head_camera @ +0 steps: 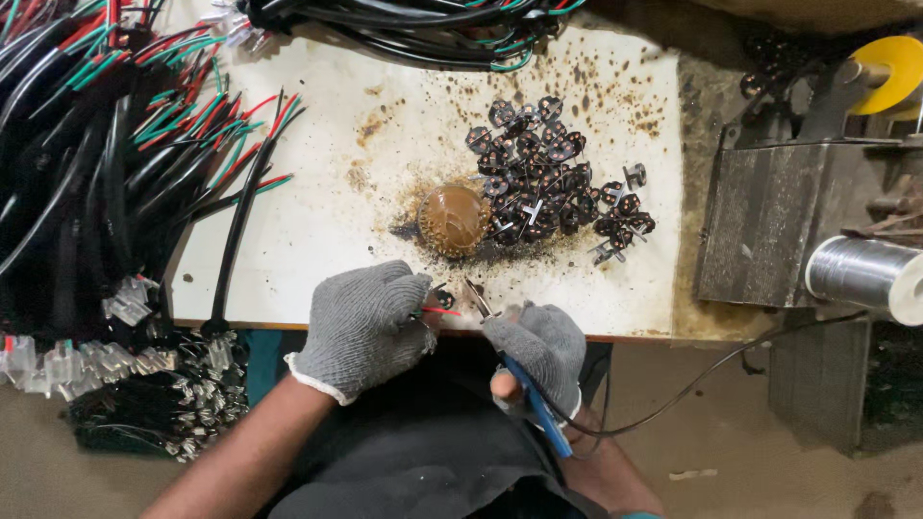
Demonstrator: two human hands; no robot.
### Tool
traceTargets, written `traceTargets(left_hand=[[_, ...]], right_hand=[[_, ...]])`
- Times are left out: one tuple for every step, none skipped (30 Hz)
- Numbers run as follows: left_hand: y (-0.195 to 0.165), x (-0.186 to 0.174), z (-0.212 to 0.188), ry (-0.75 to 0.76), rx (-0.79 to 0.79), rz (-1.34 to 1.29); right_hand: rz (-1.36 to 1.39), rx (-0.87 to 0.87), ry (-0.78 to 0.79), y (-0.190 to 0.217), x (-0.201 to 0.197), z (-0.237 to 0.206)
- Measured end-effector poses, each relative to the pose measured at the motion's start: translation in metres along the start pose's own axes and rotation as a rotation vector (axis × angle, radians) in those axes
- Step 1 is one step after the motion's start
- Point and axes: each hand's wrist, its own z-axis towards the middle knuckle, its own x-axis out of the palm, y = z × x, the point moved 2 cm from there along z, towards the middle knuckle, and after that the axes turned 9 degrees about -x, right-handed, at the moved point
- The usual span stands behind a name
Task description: The person solders wires to small electrical components at a workbench. They hold a component in one gloved hand, position a wire against its terminal, and use a soldering iron with solder to attach the wire, then set the finished component aside and pick up the next one.
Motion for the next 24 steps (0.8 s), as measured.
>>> traceTargets(left_hand=[[0.000,0.000,-0.001,0.004,-0.006,-0.001],[0.000,0.000,-0.001,0.006,-0.012,0.000],[0.000,-0.001,-0.001,0.000,-0.010,-0.016],[-0.001,-0.001,-0.001,-0.007,-0.007,-0.033],[-0.002,-0.002,-0.001,-0.016,-0.004,-0.050],[-0.003,-0.002,-0.001,-0.021,-0.002,-0.047],[-0.004,-0.002,-0.001,-0.025,-0.003,-0.042],[-0.005,-0.002,-0.001,-0.033,-0.004,-0.035],[-0.005,-0.003,-0.001,-0.035,-0.011,-0.031],[-0.006,-0.003,-0.001,-0.033,-0.017,-0.030],[-0.007,-0.002,-0.001,-0.033,-0.022,-0.031],[-0.007,-0.002,0.000,-0.030,-0.027,-0.028],[-0.007,-0.002,-0.001,-0.027,-0.029,-0.023],[-0.007,-0.001,0.000,-0.026,-0.033,-0.017],[-0.007,-0.001,-0.001,-0.024,-0.033,-0.027],[-0.007,-0.001,-0.001,-0.023,-0.033,-0.036],[-0.006,-0.001,0.000,-0.023,-0.032,-0.044],[-0.006,-0.001,0.000,-0.025,-0.027,-0.049],[-0.006,-0.001,0.000,-0.028,-0.026,-0.056],[-0.006,-0.001,-0.001,-0.030,-0.026,-0.062],[-0.005,-0.001,-0.001,-0.034,-0.030,-0.065],[-0.006,-0.001,-0.001,-0.034,-0.033,-0.070],[-0.006,0.000,-0.001,-0.033,-0.029,-0.075],[-0.006,0.000,0.000,-0.029,-0.025,-0.061]], right_hand=[[0.002,0.006,0.016,0.000,0.000,0.000],[0.023,-0.011,0.013,0.000,0.000,-0.001],[0.042,-0.030,0.007,0.000,0.000,-0.001],[0.060,-0.051,0.001,0.001,-0.001,-0.001],[0.043,-0.080,0.012,0.001,-0.001,0.000],[0.028,-0.108,0.023,0.002,-0.001,0.000],[0.015,-0.136,0.033,0.002,0.000,0.000],[0.005,-0.146,0.046,0.002,0.001,0.001],[-0.005,-0.153,0.058,0.003,0.001,0.001],[-0.018,-0.156,0.072,0.003,0.002,0.001],[-0.021,-0.144,0.086,0.003,0.002,0.001],[-0.027,-0.135,0.099,0.003,0.003,0.001],[-0.034,-0.126,0.110,0.003,0.003,0.000],[-0.039,-0.122,0.113,0.002,0.003,-0.001],[-0.041,-0.119,0.117,0.002,0.003,-0.002],[-0.042,-0.116,0.120,0.001,0.003,-0.004],[-0.054,-0.140,0.122,-0.001,0.003,-0.006],[-0.064,-0.161,0.125,-0.002,0.004,-0.008],[-0.071,-0.182,0.131,-0.003,0.004,-0.011],[-0.075,-0.188,0.202,-0.005,0.006,-0.014],[-0.079,-0.192,0.272,-0.006,0.008,-0.017],[-0.084,-0.194,0.343,-0.006,0.009,-0.020],[-0.048,-0.164,0.392,-0.007,0.011,-0.023],[-0.019,-0.136,0.436,-0.008,0.013,-0.026]])
